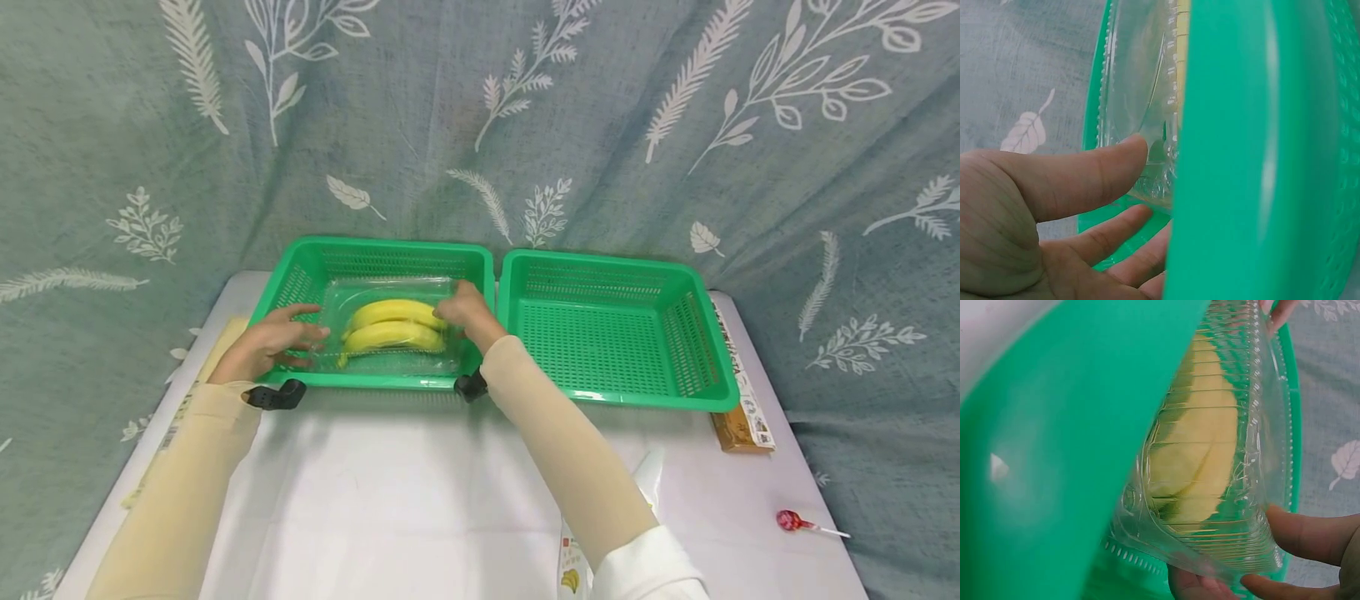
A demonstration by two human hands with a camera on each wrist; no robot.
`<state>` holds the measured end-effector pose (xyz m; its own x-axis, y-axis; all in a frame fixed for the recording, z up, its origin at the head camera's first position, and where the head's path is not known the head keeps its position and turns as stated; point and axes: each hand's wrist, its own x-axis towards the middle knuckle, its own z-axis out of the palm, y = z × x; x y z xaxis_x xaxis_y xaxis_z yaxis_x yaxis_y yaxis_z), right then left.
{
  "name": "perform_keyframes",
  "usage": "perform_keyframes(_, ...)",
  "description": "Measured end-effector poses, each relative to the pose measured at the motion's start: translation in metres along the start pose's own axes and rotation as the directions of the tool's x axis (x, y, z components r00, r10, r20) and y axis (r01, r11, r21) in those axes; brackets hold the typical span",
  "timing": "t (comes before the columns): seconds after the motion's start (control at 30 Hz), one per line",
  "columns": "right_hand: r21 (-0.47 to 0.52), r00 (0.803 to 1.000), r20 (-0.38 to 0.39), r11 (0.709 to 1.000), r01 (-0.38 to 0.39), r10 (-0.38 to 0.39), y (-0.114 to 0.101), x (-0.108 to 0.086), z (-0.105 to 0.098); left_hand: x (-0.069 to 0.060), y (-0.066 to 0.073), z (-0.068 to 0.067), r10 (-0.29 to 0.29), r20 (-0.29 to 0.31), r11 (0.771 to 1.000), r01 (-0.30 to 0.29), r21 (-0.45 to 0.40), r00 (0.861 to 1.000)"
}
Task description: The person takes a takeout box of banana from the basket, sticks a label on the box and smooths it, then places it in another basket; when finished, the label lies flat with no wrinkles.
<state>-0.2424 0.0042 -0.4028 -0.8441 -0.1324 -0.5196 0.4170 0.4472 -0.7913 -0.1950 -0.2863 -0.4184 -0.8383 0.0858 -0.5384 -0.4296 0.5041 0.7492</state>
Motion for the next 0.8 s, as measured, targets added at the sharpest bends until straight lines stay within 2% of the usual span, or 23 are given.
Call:
perform_keyframes(0.2,-0.009,1.0,0.002,1.0,-0.028,0.028,-0.0008,-0.0009,-0.0016,-0.0017,0.0029,0.0029,0.008,-0.01,1.0,-0.007,0.026,1.0)
perform_keyframes(0.57,-0.067,1.0,-0.006,0.998,-0.019,0.019,0.0041,0.0003,-0.0017,0.0035,0.0071,0.0098,0.003,-0.053,0.998,0.0,0.056,0.999)
perform_keyframes(0.8,-0.113,1.0,-0.008,0.994,0.0,-0.001,0.0012,-0.0014,-0.0002,-0.0006,0.004,0.0054,0.003,-0.055,0.999,0.0,0.051,0.998)
